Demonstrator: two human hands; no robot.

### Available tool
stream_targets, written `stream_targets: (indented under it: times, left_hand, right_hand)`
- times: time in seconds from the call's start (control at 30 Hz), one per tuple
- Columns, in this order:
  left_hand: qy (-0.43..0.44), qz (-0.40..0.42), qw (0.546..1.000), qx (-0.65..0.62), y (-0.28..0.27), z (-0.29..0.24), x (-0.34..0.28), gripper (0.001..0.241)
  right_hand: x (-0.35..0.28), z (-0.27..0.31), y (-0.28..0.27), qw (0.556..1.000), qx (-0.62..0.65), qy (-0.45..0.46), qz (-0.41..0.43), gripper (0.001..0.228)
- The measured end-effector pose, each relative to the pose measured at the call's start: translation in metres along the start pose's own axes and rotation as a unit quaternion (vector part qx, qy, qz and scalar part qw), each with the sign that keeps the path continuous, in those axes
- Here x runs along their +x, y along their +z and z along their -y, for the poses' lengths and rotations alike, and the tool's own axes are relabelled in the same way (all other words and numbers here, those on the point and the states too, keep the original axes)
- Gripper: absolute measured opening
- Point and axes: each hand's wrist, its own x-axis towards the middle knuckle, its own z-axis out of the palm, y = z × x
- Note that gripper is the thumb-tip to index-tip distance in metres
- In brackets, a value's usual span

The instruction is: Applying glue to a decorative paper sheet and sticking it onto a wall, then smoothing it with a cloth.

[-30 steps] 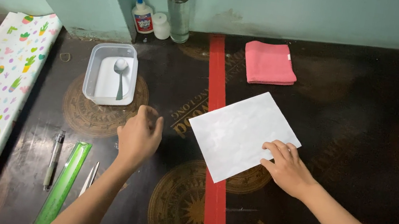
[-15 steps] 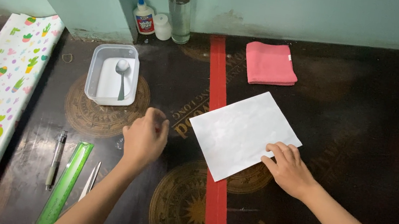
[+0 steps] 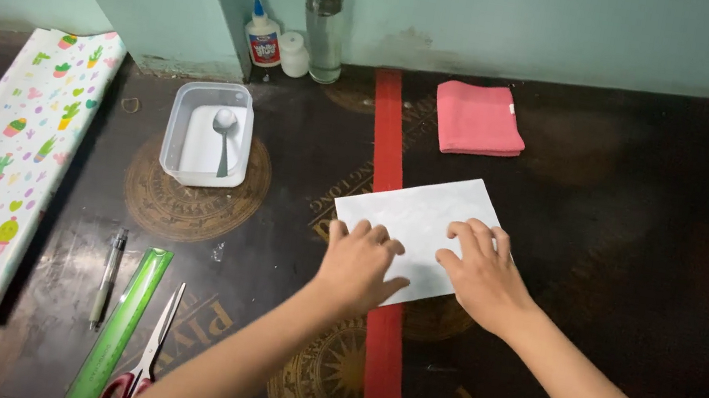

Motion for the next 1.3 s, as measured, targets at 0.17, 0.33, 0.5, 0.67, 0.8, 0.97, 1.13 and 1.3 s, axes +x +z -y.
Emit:
stream_targets:
  times: [0.17, 0.33, 0.5, 0.67, 0.8, 0.97, 1.13, 1.3]
  left_hand:
    - [-0.033, 0.013, 0.999, -0.026, 0.021, 0.011, -0.01, 0.038]
    - [-0.048, 0.01, 0.999, -0.007, 0.029, 0.026, -0.021, 0.032]
    - [-0.047, -0.011, 0.999, -0.004, 0.029, 0.031, -0.028, 0.027]
    - [-0.047, -0.007, 0.999, -0.015, 0.028, 0.03, -0.026, 0.026]
    - [-0.049, 0.0, 0.998, -0.026, 0.019, 0.029, -0.029, 0.025]
    - [-0.047, -0.022, 0.998, -0.027, 0.025, 0.037, -0.033, 0.023]
    - [-0.035, -0.056, 0.998, -0.021, 0.031, 0.038, -0.034, 0.02]
    - [-0.002, -0.103, 0.995, -0.017, 0.032, 0.028, -0.029, 0.021]
  right_hand:
    - [-0.03, -0.008, 0.003, 0.997, 0.0, 0.018, 0.079, 0.007]
    - [-0.047, -0.001, 0.02, 0.987, 0.028, -0.029, 0.153, 0.014]
    - [-0.053, 0.004, 0.027, 0.996, 0.012, -0.058, 0.067, 0.011]
    - [-0.059, 0.004, 0.046, 0.997, 0.002, -0.073, 0.031, 0.016]
    - [-0.062, 0.005, 0.056, 0.995, -0.011, -0.098, -0.035, 0.015]
    - [-0.065, 0.004, 0.068, 0.991, -0.033, -0.108, -0.066, 0.018]
    - [-0.062, 0.003, 0.063, 0.991, -0.042, -0.101, -0.071, 0.02]
    - [-0.04, 0.006, 0.045, 0.997, -0.03, -0.025, -0.07, 0.026]
